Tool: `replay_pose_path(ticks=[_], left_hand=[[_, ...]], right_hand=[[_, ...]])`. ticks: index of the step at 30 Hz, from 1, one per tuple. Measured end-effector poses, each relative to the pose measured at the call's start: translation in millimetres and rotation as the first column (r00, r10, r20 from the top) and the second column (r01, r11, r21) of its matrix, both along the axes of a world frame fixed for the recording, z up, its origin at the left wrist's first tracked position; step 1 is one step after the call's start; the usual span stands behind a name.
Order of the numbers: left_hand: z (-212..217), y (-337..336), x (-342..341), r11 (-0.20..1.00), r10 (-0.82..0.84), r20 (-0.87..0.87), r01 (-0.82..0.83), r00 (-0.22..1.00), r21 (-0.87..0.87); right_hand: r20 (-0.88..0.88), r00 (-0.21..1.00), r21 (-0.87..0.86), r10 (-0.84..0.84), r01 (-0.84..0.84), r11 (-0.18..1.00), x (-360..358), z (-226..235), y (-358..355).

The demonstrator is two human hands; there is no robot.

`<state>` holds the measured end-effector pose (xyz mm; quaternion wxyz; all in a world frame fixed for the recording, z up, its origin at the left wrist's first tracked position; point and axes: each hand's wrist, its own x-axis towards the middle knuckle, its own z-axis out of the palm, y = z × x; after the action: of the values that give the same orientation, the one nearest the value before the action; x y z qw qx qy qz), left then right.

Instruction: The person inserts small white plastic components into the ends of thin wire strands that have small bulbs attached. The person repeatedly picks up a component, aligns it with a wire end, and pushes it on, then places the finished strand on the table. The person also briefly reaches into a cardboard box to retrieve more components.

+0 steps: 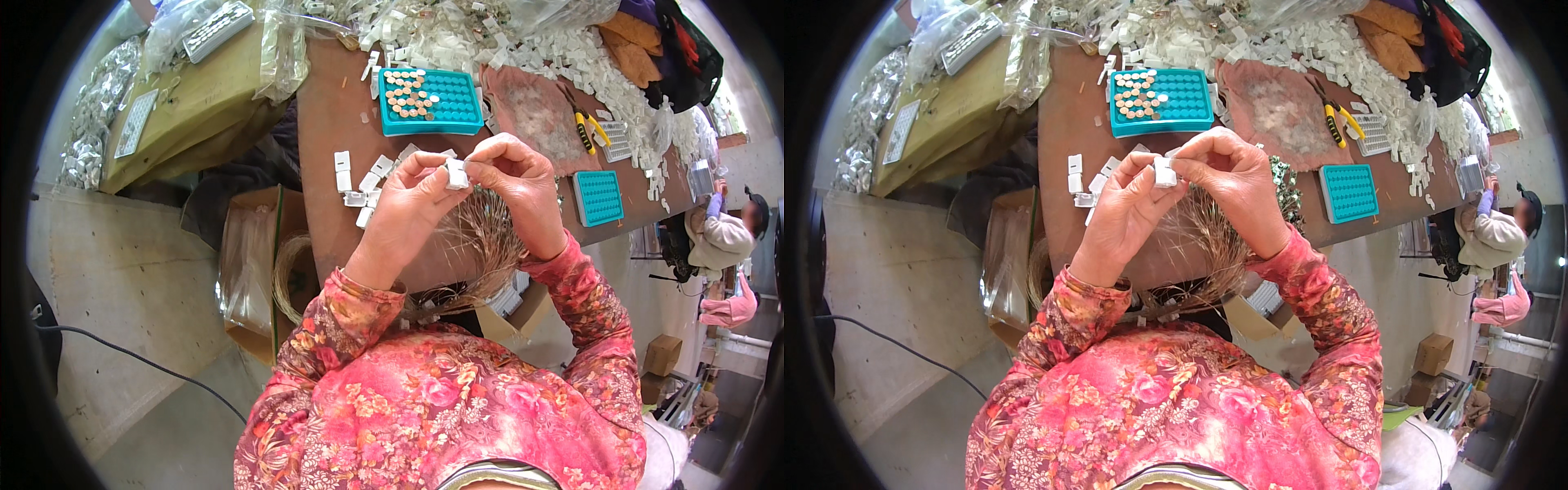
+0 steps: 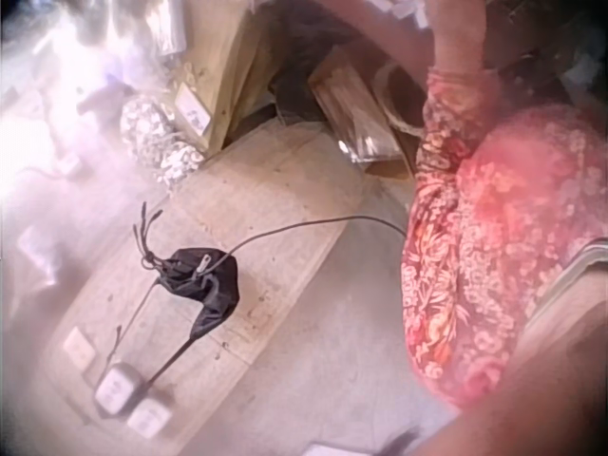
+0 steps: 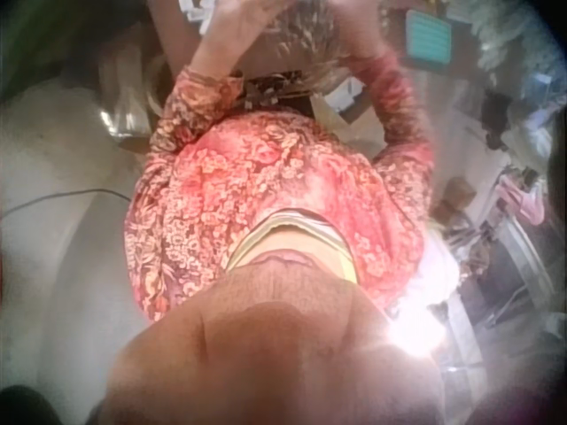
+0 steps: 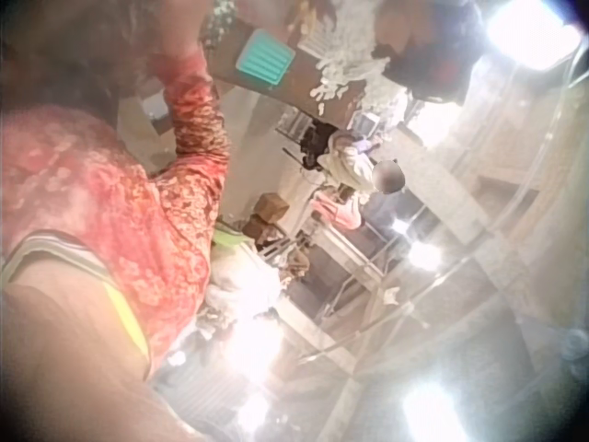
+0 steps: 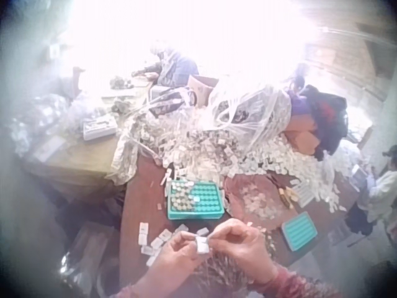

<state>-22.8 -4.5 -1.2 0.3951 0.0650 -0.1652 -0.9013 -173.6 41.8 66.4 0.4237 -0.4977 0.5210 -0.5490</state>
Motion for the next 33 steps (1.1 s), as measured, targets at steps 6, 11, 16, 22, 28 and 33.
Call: replay_pose_path(ticks=[6, 11, 16, 22, 28, 33], left_hand=[[-3, 0, 1, 0.999, -0.021, 0.045, 0.023, 0.999, -0.045], [-7, -2, 3, 0.992, -0.043, 0.037, 0.047, 0.998, -0.115], [-9, -4, 4, 0.989, -0.04, 0.103, 0.054, 0.994, -0.137], [-6, -3, 4, 0.985, -0.01, 0.177, 0.04, 0.984, -0.166], [-3, -1, 3, 0.981, -0.007, 0.222, 0.049, 0.975, -0.185], [-3, -1, 3, 0.982, -0.012, 0.212, 0.052, 0.977, -0.184]], right_hand=[[-0.066, 0.998, -0.06, -0.014, 0.01, 0.998, -2, -2, 3], [-0.25, 0.968, -0.08, 0.008, -0.029, 0.996, -5, 3, 2], [-0.099, 0.991, 0.023, 0.094, -0.092, 0.996, -4, 5, 4], [-0.095, 0.995, 0.057, 0.029, -0.023, 0.998, -5, 6, 7], [-0.59, 0.807, -0.201, -0.026, -0.116, 0.973, -10, 13, 6], [-0.691, 0.719, -0.26, -0.076, -0.149, 0.954, -3, 8, 7]])
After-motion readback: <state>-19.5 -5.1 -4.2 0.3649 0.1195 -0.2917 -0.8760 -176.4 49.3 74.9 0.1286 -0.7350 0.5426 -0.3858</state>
